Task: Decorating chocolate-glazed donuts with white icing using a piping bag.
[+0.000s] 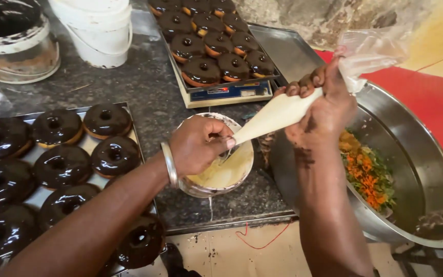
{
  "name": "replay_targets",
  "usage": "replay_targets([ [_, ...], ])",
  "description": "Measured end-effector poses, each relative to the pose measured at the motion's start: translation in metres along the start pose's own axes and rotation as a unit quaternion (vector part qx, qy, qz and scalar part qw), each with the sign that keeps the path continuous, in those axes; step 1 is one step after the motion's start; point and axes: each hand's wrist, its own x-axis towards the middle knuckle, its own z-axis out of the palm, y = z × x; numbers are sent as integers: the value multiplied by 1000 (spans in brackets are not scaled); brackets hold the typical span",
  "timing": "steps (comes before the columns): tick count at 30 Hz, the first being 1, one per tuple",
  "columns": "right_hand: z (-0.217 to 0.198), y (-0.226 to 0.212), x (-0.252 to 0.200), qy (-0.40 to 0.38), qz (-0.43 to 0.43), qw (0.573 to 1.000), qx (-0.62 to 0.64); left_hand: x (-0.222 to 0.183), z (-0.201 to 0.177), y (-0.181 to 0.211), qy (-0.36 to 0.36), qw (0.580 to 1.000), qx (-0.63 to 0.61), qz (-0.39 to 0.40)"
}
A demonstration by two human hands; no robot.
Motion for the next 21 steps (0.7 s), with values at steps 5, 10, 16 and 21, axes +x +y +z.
replay_targets([
  [5,-4,9,7,28,6,1000,-10,7,3,-9,23,996,67,44],
  [10,-16,13,19,64,26,998,-8,2,0,-22,39,996,75,42],
  [16,-40,9,41,138,22,990,36,-28,-20,-13,126,979,152,58],
  [21,-68,35,38,126,108,978,124,-136,-50,64,252,953,113,123],
])
